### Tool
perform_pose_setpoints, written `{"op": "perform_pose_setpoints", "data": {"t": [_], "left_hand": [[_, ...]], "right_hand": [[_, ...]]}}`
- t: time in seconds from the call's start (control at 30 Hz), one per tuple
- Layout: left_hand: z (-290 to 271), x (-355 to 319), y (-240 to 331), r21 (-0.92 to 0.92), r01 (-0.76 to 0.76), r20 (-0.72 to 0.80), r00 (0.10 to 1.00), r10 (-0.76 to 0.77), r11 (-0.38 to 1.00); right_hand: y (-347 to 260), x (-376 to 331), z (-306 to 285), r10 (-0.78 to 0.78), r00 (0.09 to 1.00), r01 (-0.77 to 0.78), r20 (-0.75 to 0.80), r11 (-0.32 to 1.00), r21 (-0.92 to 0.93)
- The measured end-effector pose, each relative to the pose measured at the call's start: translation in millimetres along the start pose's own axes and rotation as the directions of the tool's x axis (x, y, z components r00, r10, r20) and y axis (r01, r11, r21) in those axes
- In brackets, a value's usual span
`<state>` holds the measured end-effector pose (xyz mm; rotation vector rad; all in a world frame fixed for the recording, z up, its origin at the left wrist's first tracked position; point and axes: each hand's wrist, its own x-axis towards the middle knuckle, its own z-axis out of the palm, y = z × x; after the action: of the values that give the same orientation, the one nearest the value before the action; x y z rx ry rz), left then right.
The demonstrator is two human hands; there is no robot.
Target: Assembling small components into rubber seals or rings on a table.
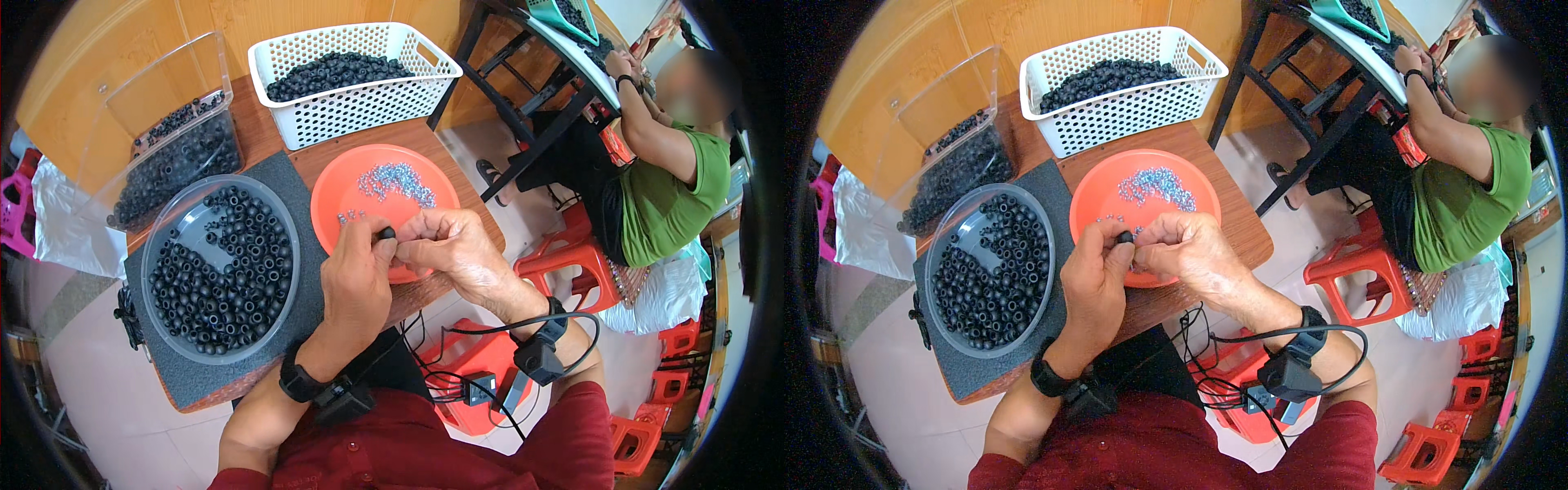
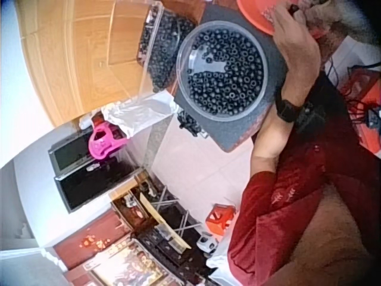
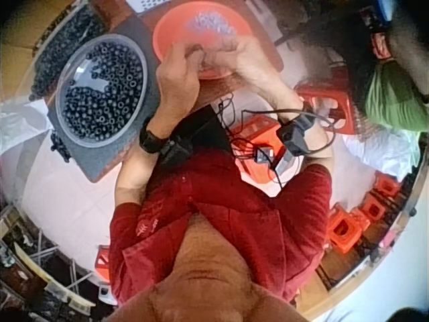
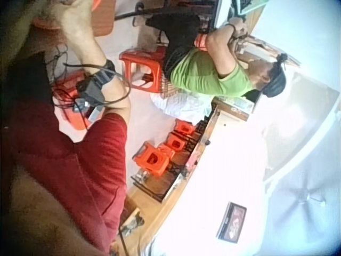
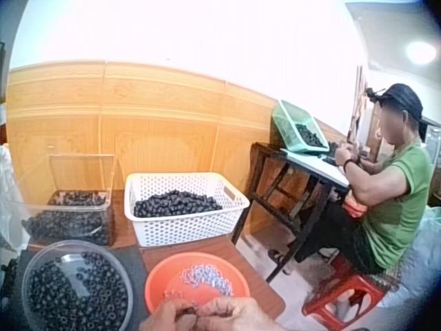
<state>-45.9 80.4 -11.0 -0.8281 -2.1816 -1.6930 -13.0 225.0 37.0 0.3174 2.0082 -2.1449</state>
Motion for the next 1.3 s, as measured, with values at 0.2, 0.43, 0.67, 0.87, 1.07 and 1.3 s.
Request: {"op": "perform_pose_setpoints", "data": {"t": [0.2, 0.43, 0.67, 0.87, 1.07, 1.3], "left_hand": [[1, 6, -3, -0.158, 0.246, 0.07, 0.969, -0.238, 0.956], [-2, 22, -4, -0.446, 0.686, 0.303, 0.72, -0.625, 0.575], [10, 33, -21, -0.427, 0.625, 0.216, 0.773, -0.597, 0.654], [-12, 26, -2, -0.615, 0.729, 0.482, 0.649, -0.588, 0.301], [-29, 12, 3, -0.693, 0.709, 0.57, 0.652, -0.5, 0.134], [-30, -2, 10, -0.712, 0.682, 0.539, 0.683, -0.494, 0.165]], "right_hand": [[16, 2, 6, -0.298, 0.95, 0.27, -0.09, 0.933, -0.239], [21, 3, 5, -0.607, 0.795, 0.467, -0.006, 0.619, -0.631], [26, 13, -13, -0.582, 0.807, 0.425, -0.103, 0.692, -0.583], [19, 3, -9, -0.565, 0.811, 0.437, -0.153, 0.759, -0.483], [4, -14, 8, -0.631, 0.774, 0.521, -0.051, 0.68, -0.516], [2, -21, 16, -0.625, 0.781, 0.533, -0.015, 0.678, -0.507]]}}
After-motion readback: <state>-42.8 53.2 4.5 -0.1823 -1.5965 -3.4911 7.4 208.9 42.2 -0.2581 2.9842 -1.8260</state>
